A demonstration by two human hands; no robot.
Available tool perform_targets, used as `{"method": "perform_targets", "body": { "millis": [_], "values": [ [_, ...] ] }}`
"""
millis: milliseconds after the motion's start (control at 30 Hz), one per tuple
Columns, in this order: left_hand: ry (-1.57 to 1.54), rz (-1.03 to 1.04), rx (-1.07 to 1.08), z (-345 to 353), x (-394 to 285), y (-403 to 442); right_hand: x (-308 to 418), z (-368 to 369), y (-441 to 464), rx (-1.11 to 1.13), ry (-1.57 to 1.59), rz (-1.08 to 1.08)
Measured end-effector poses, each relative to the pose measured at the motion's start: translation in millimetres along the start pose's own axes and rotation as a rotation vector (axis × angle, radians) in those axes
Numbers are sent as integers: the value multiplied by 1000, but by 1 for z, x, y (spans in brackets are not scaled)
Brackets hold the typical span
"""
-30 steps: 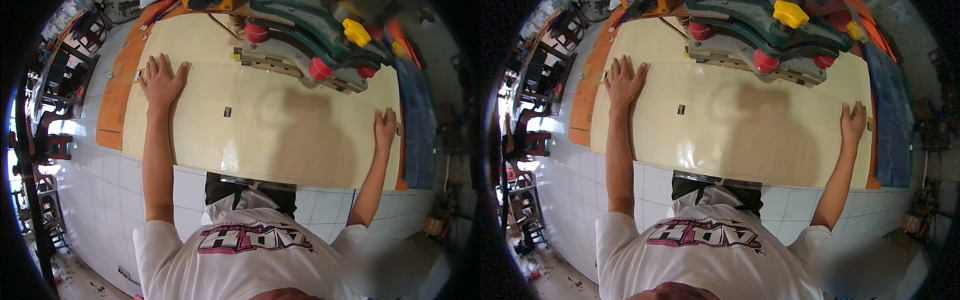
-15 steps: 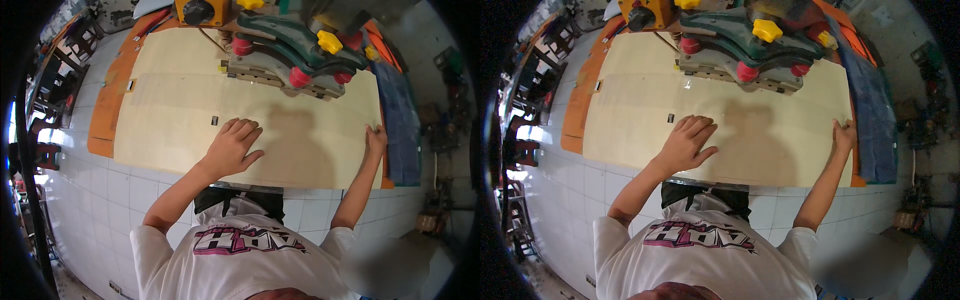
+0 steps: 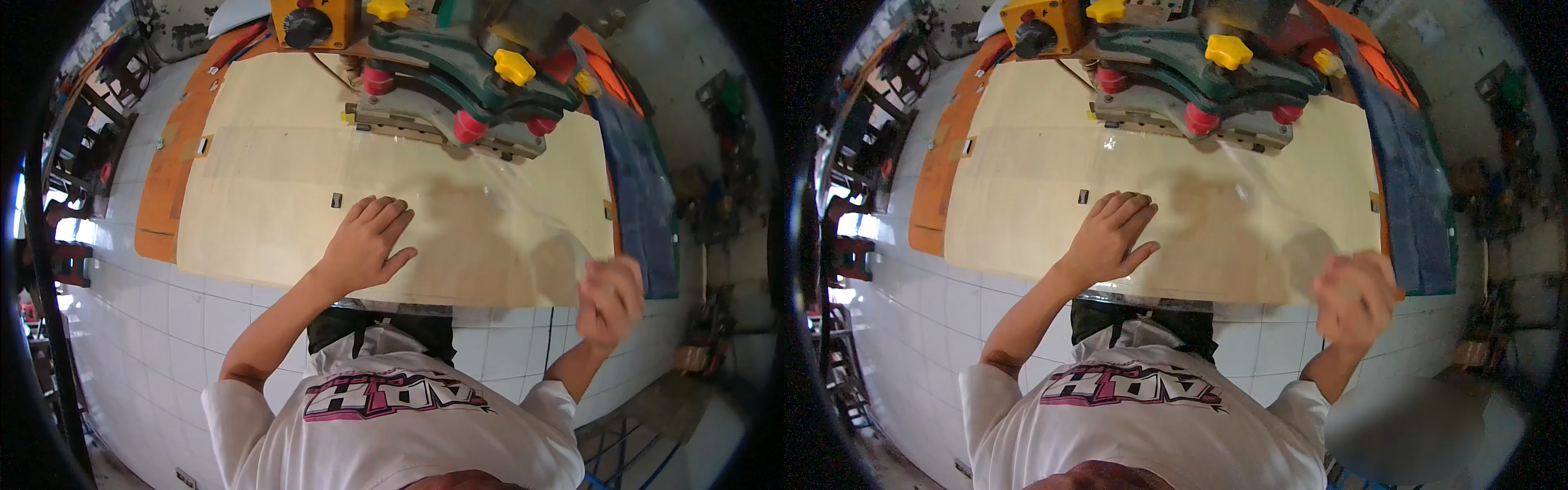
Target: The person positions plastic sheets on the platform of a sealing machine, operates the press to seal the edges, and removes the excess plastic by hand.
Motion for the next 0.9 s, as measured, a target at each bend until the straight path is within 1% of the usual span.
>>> {"method": "perform_targets", "body": {
  "millis": [33, 67, 133, 167, 233, 267, 333, 367, 433, 467, 500, 567, 600, 633, 700, 733, 800, 833, 900],
  "values": [
    [4, 4, -3, 0, 0, 0, 15, -15, 1, -94, 32, -40],
    [1, 8, 2, 1, 0, 0, 20, -25, 0, -93, 28, -34],
    [15, 13, -10, 1, 0, 0, 29, -52, -7, -229, 84, -84],
    [14, 13, -11, 1, 0, 0, 28, -58, -13, -228, 83, -85],
    [1, 24, -39, 0, 0, -2, 12, -78, -32, -369, 165, -3],
    [5, 19, -44, -1, 0, -2, 7, -85, -37, -370, 172, -7],
    [-6, 12, -23, 1, 1, -2, -13, -103, -51, -497, 214, 78],
    [0, 6, -26, 0, 1, -2, -22, -113, -60, -499, 221, 76],
    [-28, -4, -8, 0, 2, -2, -51, -138, -87, -572, 221, 186],
    [-26, -8, -11, 0, 2, -2, -62, -150, -99, -624, 155, 236],
    [-24, 3, -19, 0, 2, -2, -71, -161, -110, -623, 159, 235],
    [-22, 14, -28, 0, 1, -3, -96, -188, -142, -744, 115, 479],
    [-25, -28, 3, 3, 4, -3, -101, -199, -152, -744, 117, 478],
    [-28, -71, 35, 6, 6, -4, -111, -210, -165, -772, 127, 594],
    [-27, -37, 22, 2, 5, -2, -126, -235, -188, -795, 138, 712],
    [-25, -1, 10, 0, 3, -2, -133, -241, -190, -699, 215, 786],
    [8, 12, -5, 4, 5, -4, -138, -246, -190, -601, 292, 861],
    [42, 28, -20, 4, 5, -5, -137, -249, -186, -582, 215, 940],
    [3, 24, -8, 0, 3, -5, -137, -255, -183, -561, 135, 1019]
  ]
}}
Point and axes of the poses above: each hand's wrist, its own y-axis towards the middle knuckle, its own z-axis out of the palm, x = y × z, the point moved 6 cm from there along y, towards the middle knuckle, and after that the axes turned 12 degrees about -y, right-handed, at the moved point
